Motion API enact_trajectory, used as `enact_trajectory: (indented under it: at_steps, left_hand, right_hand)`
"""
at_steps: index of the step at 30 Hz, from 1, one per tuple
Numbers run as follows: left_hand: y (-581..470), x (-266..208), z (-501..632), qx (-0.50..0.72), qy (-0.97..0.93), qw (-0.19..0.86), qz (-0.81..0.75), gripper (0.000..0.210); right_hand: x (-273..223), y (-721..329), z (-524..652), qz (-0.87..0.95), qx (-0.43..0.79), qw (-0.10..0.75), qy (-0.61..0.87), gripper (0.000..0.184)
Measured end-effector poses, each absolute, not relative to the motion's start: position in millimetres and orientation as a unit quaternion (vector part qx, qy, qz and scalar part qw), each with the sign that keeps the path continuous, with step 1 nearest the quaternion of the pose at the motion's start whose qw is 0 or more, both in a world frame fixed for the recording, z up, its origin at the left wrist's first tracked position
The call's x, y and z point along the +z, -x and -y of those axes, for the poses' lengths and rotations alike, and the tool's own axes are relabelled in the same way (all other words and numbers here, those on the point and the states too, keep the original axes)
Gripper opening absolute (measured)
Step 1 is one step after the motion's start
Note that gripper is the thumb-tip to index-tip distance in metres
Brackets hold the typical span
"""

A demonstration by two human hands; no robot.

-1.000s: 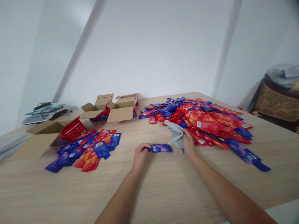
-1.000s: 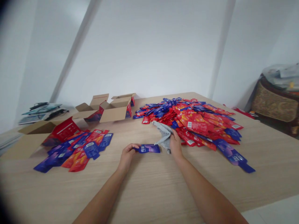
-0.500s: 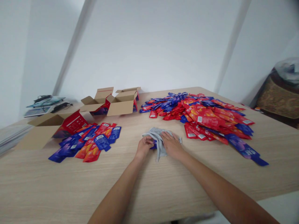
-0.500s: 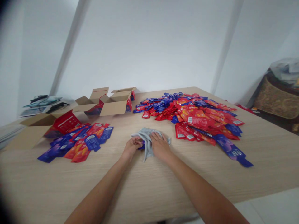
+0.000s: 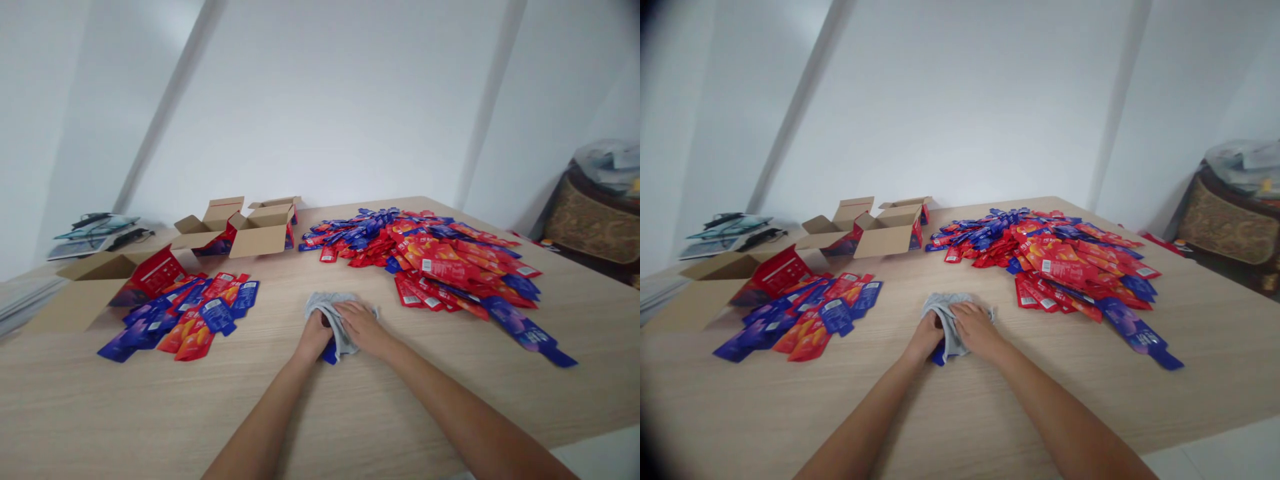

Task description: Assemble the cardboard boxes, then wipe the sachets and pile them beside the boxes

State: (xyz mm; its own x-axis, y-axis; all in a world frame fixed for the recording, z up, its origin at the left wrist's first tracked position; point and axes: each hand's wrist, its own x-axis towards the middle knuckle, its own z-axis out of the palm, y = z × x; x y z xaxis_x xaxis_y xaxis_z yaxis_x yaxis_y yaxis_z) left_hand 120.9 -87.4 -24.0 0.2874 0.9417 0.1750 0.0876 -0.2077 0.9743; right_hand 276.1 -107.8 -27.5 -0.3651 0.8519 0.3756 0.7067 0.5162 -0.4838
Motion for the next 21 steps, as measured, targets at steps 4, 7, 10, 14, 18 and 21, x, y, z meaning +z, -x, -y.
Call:
enact_trajectory:
  at_steps: [4, 7, 10, 14, 18, 21]
  left_hand:
    - [-118, -18, 93, 0.479, -0.657, 0.460, -0.357, 0.040]
    - [-118, -14, 95, 0.477, -0.654, 0.480, -0.339, 0.038]
    - [-120, -16, 96, 0.467, -0.626, 0.517, -0.349, 0.038]
    - [-124, -15, 99, 0.467, -0.604, 0.547, -0.343, 0.038]
    - [-130, -8, 106, 0.453, -0.614, 0.550, -0.339, 0.036]
    - [-118, 0, 99, 0.458, -0.629, 0.519, -0.353, 0.033]
  right_hand:
    - [-22, -285, 104, 0.787, 0.176, 0.328, 0.492, 0.049]
    - [-23, -294, 99, 0.727, 0.272, 0.410, 0.479, 0.046]
    - [-27, -297, 96, 0.661, 0.343, 0.466, 0.478, 0.030]
    - [-29, -293, 96, 0.635, 0.301, 0.488, 0.518, 0.023]
    - [-24, -293, 94, 0.626, 0.245, 0.481, 0.563, 0.025]
    - [-23, -304, 90, 0.601, 0.206, 0.486, 0.600, 0.034]
